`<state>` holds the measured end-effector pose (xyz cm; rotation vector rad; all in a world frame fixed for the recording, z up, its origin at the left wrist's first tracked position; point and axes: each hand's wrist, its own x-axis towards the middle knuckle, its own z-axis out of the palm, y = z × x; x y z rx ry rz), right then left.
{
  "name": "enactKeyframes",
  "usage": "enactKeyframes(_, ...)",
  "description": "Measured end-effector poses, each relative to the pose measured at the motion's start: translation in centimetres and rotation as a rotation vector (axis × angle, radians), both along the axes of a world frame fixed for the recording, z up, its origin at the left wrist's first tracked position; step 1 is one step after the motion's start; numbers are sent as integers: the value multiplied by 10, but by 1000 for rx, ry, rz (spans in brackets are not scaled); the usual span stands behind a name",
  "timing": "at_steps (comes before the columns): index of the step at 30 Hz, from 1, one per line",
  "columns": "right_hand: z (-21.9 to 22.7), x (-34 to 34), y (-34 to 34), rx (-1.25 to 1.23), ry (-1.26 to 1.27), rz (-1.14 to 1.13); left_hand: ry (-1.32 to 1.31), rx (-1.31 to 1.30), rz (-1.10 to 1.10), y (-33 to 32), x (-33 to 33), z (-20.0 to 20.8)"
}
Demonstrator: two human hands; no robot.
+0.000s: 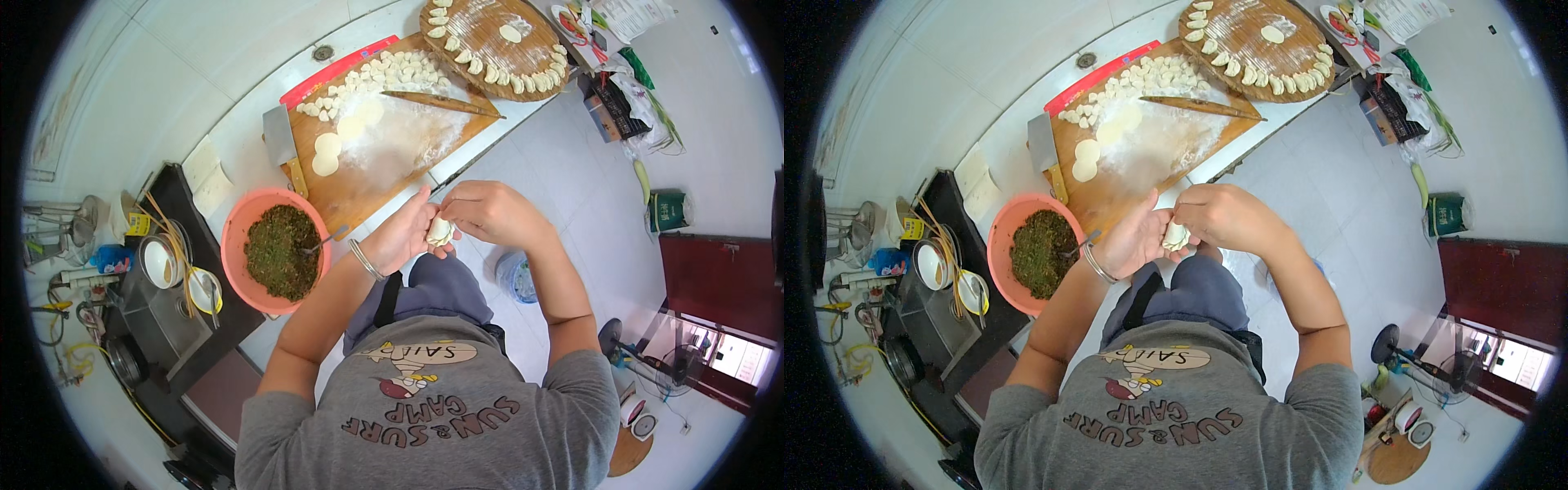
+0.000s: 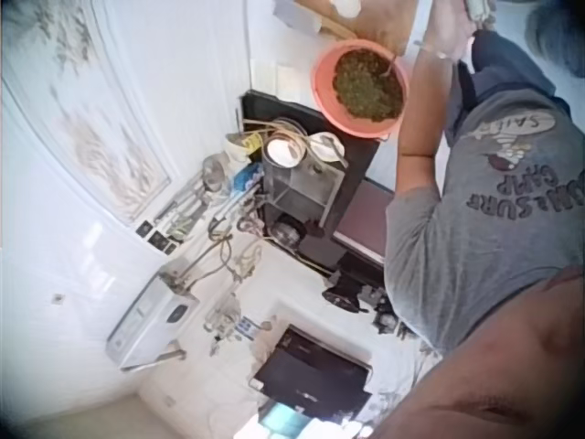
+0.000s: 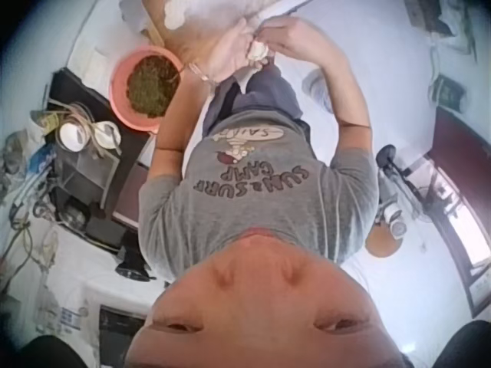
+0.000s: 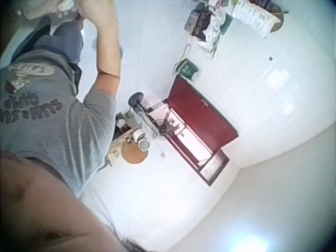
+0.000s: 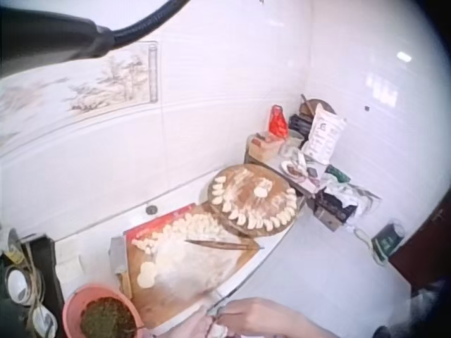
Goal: The person prepares dumplings by scooping a green vegetable filling from a pink bowl onto round dough wrappers. They fold and pleat the edges of the dough to seal the filling inside, then place the finished dumplings onto a large wooden board. The process is repeated continuously throughout the video.
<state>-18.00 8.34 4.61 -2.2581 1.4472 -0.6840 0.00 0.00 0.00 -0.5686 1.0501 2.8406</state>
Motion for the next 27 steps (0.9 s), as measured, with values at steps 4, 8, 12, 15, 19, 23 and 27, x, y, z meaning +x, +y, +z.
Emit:
enactKeyframes(4,-8,-43,-30,0,64,-18,-19,-23,27,-23,-46,-11)
enactKeyframes(8,-16,-109,-66,-16,-123,-82,-66,-33,149,-54,-111,-26)
enactKeyframes(12,-40,-194,-117,35,-255,-302,-180,-113,317,-86,-167,-45)
enactKeyframes(15,-80,-251,-170,75,-165,-441,-225,-146,405,-121,-203,-61)
enactKeyframes(19,-135,-297,-242,0,-89,-337,-290,-139,546,-163,-242,-84)
enactKeyframes(23,-166,-316,-289,35,-162,-243,-353,-202,614,-202,-268,-102)
enactKeyframes(27,-182,-321,-304,173,-302,-315,-406,-321,648,-238,-292,-110)
